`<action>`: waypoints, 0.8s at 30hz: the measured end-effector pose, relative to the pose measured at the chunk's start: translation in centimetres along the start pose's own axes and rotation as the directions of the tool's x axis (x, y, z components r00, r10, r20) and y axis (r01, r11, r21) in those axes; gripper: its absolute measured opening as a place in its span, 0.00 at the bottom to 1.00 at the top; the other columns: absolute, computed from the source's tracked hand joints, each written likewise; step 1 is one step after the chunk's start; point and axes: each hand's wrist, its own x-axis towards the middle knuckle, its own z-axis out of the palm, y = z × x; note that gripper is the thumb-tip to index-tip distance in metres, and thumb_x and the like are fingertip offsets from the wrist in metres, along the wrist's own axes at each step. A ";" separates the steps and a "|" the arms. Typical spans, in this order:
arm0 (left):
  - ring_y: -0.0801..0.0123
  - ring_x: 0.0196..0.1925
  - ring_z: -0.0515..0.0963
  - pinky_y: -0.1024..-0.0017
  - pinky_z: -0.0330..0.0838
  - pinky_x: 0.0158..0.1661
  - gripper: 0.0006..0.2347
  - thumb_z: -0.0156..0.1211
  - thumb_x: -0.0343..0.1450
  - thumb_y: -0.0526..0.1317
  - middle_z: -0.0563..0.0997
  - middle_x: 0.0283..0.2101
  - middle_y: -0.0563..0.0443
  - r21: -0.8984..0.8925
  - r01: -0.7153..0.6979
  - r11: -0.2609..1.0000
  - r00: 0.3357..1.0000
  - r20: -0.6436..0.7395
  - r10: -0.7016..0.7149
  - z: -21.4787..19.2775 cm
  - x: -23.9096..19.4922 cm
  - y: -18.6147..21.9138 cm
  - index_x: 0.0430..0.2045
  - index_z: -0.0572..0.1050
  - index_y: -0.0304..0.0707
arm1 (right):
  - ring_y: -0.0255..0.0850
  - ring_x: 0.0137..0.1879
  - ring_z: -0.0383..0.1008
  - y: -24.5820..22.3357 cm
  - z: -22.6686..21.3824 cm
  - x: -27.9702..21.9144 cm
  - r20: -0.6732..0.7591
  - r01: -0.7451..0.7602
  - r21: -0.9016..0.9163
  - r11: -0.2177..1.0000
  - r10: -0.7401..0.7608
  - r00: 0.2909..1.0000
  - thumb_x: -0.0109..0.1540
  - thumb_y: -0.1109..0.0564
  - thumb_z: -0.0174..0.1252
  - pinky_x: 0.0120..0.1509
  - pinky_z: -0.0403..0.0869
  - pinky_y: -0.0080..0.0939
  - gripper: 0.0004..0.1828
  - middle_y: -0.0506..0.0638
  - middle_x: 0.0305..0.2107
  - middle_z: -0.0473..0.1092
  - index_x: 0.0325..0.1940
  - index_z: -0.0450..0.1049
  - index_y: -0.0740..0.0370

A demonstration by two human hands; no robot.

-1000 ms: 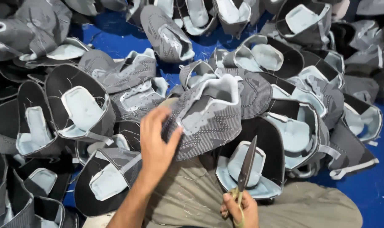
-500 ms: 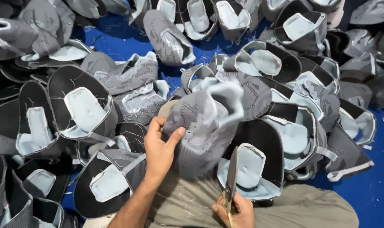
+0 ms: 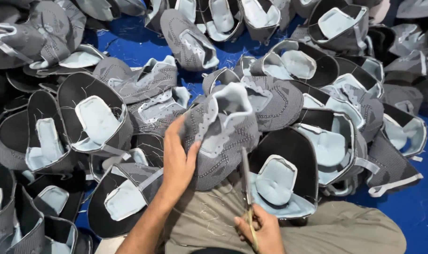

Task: Trimming excess fabric from shoe upper components using scissors.

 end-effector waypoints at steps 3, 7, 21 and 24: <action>0.42 0.69 0.61 0.52 0.55 0.65 0.23 0.67 0.65 0.34 0.64 0.65 0.31 0.351 -0.237 0.906 0.971 0.099 0.216 -0.8 -0.3 1.2 0.57 0.74 0.45 | 0.30 0.21 0.68 0.9 0.2 0.5 0.011 -0.069 -0.080 0.994 0.070 0.997 0.57 0.57 0.71 0.23 0.70 0.33 0.15 0.47 0.16 0.69 0.28 0.71 0.67; 0.49 0.58 0.66 0.54 0.60 0.56 0.19 0.70 0.63 0.40 0.71 0.59 0.43 0.343 -0.313 0.886 0.941 0.236 0.241 -1.6 0.4 1.9 0.49 0.82 0.50 | 0.30 0.21 0.70 0.7 0.1 1.0 0.074 -0.062 -0.083 0.995 0.068 0.995 0.58 0.55 0.69 0.23 0.71 0.32 0.16 0.47 0.17 0.71 0.27 0.70 0.65; 0.56 0.39 0.73 0.62 0.70 0.42 0.04 0.57 0.74 0.35 0.72 0.38 0.45 -0.180 -0.021 0.983 0.999 -0.044 0.013 1.0 0.0 -3.2 0.35 0.70 0.36 | 0.31 0.23 0.70 1.7 -0.5 1.9 0.110 -0.040 -0.032 0.999 0.043 0.993 0.58 0.55 0.70 0.25 0.71 0.33 0.16 0.47 0.18 0.71 0.27 0.71 0.66; 0.56 0.40 0.73 0.64 0.71 0.44 0.08 0.56 0.79 0.39 0.73 0.42 0.43 -0.411 0.164 0.897 0.946 -0.194 -0.261 -0.9 1.1 -3.5 0.44 0.69 0.32 | 0.32 0.22 0.70 2.2 -0.5 1.3 0.120 -0.062 0.007 0.998 0.061 0.991 0.58 0.56 0.70 0.25 0.70 0.34 0.14 0.48 0.18 0.71 0.28 0.72 0.67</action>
